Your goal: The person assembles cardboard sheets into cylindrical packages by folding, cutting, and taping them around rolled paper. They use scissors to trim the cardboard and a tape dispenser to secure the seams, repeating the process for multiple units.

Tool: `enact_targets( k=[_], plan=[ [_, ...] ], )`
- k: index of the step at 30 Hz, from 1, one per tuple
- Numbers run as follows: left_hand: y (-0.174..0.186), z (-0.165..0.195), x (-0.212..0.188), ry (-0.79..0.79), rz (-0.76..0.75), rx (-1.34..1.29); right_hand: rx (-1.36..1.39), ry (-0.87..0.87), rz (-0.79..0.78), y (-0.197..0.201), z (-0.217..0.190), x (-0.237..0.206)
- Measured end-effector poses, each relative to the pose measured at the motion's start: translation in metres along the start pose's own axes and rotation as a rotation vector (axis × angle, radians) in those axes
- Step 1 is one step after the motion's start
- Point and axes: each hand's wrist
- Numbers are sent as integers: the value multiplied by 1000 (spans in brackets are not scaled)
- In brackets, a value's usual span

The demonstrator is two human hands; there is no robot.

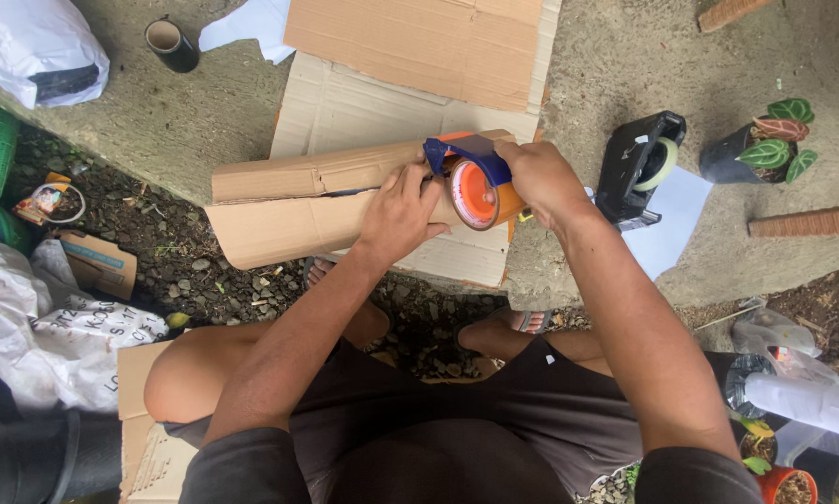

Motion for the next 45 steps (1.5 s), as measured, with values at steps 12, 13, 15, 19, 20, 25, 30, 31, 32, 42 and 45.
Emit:
enact_targets(
  k=[12,13,15,19,20,25,30,31,32,42,45],
  plan=[
    [6,8,5,132,42,-90,-650,93,125,3,-12,0],
    [6,8,6,131,49,-75,-655,49,122,5,-17,-2],
    [7,8,9,110,34,-38,-311,-29,53,11,-23,-6],
    [10,5,11,42,1,50,-226,5,15,29,-14,-14],
    [11,4,12,35,6,66,-153,-3,27,36,-9,-15],
    [9,-1,16,57,-64,23,329,-81,11,78,19,-21],
    [9,-2,18,7,-53,68,552,66,-61,74,40,-29],
    [9,-1,19,0,-100,77,533,111,-12,67,45,-29],
    [10,0,20,-6,-147,86,529,64,46,59,50,-27],
    [16,6,32,45,-97,-39,970,257,-283,54,138,2],
    [12,5,31,65,-146,-103,932,287,-184,46,154,4]
  ],
)
Point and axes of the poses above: each hand's wrist, its own x-axis towards the middle knuckle, its own y-axis out of the back of the hand, z = x × y, and after that the axes turned 13 degrees about x, right-handed
